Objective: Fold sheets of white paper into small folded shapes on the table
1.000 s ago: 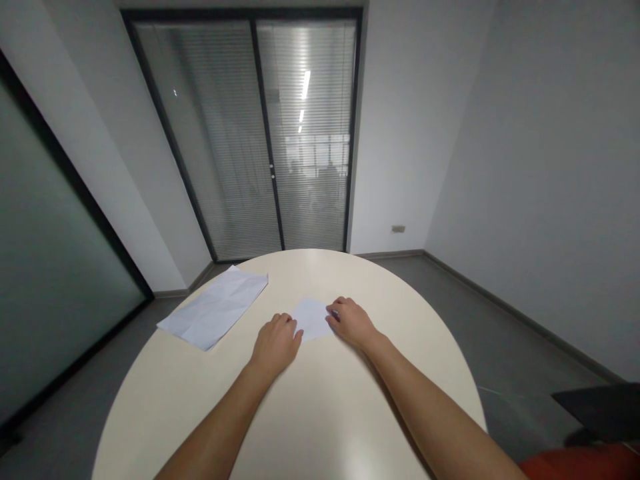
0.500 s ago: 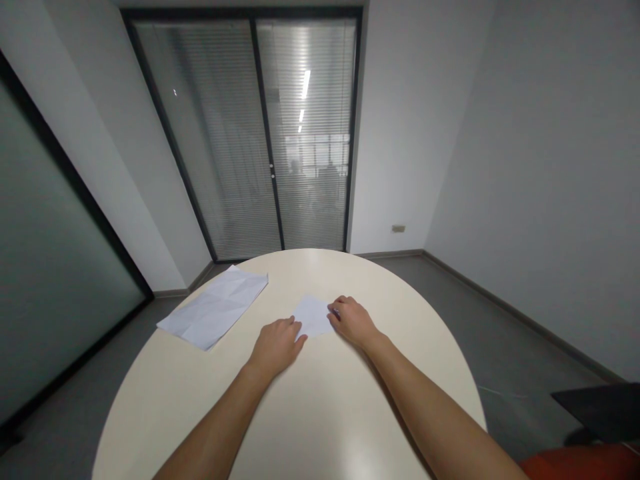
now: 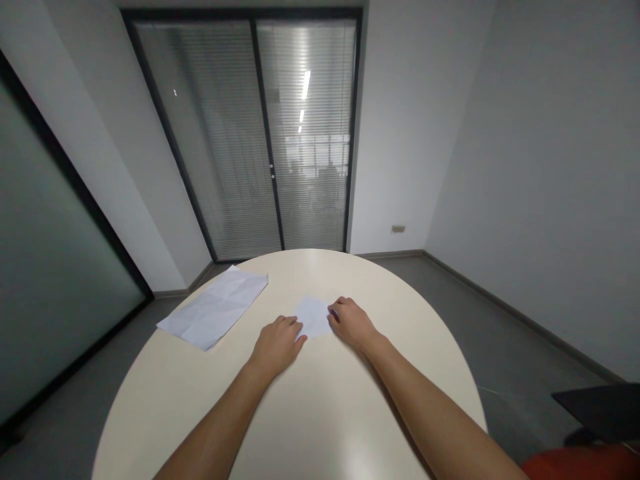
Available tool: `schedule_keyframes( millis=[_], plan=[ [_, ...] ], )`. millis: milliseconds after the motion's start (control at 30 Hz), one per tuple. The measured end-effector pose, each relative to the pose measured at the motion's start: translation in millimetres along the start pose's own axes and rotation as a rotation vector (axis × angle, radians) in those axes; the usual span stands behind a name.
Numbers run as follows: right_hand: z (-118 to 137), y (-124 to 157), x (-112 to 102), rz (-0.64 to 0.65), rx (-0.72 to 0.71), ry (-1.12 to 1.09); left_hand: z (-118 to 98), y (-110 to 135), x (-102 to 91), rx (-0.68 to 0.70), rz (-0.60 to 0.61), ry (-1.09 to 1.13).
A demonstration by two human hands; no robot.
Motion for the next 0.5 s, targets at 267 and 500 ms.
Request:
schedule_keyframes(
  millis=[267,500],
  plan=[
    [3,3,-3,0.063,-0.216,-0.126,5,-2,3.4,-0.057,0.009,-0.015],
    [0,4,0,0.112,-0.298,-0.194,10,-1,3.1,-0.105,0.03,0.001]
  ],
)
Point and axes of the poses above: each hand's wrist, its own y-axis away from the middle knuckle, its own x-axis out of the palm, z = x × y, the point moved 5 cm from there along -y, towards the middle knuckle, and after that the axes turned 12 degrees about -y, right-handed, at the moved point
